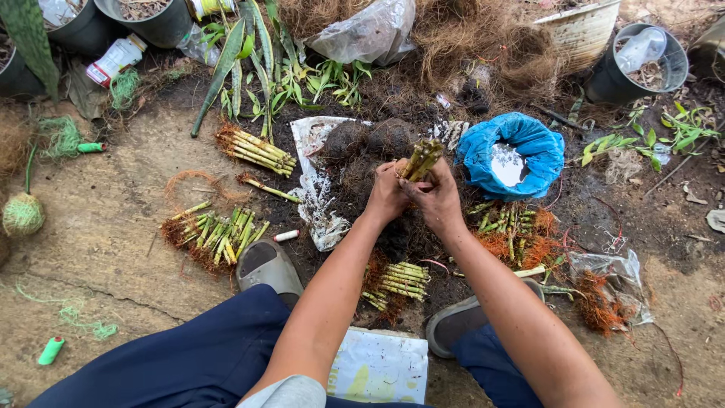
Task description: The person sits on the ground and bundles green plant stems by hand, arranging them into neat bunches and securing them with a pink string. The person repeatedly picks up stems, aligns them, and ties them together.
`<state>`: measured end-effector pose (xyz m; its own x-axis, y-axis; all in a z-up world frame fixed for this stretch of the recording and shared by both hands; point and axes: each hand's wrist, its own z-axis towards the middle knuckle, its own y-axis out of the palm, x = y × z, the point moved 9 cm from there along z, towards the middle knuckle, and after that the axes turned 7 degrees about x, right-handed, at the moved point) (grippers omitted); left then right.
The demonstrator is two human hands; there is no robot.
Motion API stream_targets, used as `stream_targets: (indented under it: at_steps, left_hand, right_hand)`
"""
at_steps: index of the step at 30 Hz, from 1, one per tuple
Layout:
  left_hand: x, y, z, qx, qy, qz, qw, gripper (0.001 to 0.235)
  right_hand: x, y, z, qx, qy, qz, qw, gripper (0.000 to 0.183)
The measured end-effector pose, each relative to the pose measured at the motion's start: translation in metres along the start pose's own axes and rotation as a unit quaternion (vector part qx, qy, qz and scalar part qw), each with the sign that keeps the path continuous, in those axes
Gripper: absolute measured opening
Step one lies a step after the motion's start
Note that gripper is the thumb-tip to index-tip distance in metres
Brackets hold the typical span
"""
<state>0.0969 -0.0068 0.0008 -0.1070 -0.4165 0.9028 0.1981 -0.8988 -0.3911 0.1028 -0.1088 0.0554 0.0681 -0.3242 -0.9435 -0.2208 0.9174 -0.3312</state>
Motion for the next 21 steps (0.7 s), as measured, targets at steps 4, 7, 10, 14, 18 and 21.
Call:
stream_targets:
  at_steps: [4, 7, 10, 14, 18, 21]
  left_hand:
    - [-0.001, -0.001, 0.002, 0.001, -0.008, -0.014, 1.000, 0.016]
    - [0.001, -0.004, 0.001, 0.027, 0.024, -0.003, 0.999, 0.016]
    - [0.002, -0.005, 0.000, 0.048, 0.041, -0.008, 0.998, 0.021]
    - [-0.002, -0.001, -0.004, 0.028, 0.021, -0.021, 0.999, 0.013]
    - [0.006, -0.009, -0.011, 0.070, 0.076, 0.015, 0.995, 0.021]
    - [0.001, -0.007, -0.011, 0.060, 0.065, 0.001, 0.996, 0.031]
  right_hand:
    - [0.004, 0.004, -0.003, 0.020, 0.020, 0.071, 0.997, 0.044]
    - [0.006, 0.008, -0.005, 0.034, -0.011, 0.015, 0.999, 0.039]
    - [0.007, 0.010, -0.004, 0.038, -0.057, 0.031, 0.997, 0.038]
    - [0.023, 0.007, -0.001, 0.058, -0.059, 0.021, 0.996, 0.041]
    - [0.049, 0.012, -0.001, 0.066, 0.012, 0.092, 0.994, 0.036]
    - [0.058, 0.017, 0.000, 0.071, 0.031, 0.148, 0.986, 0.037]
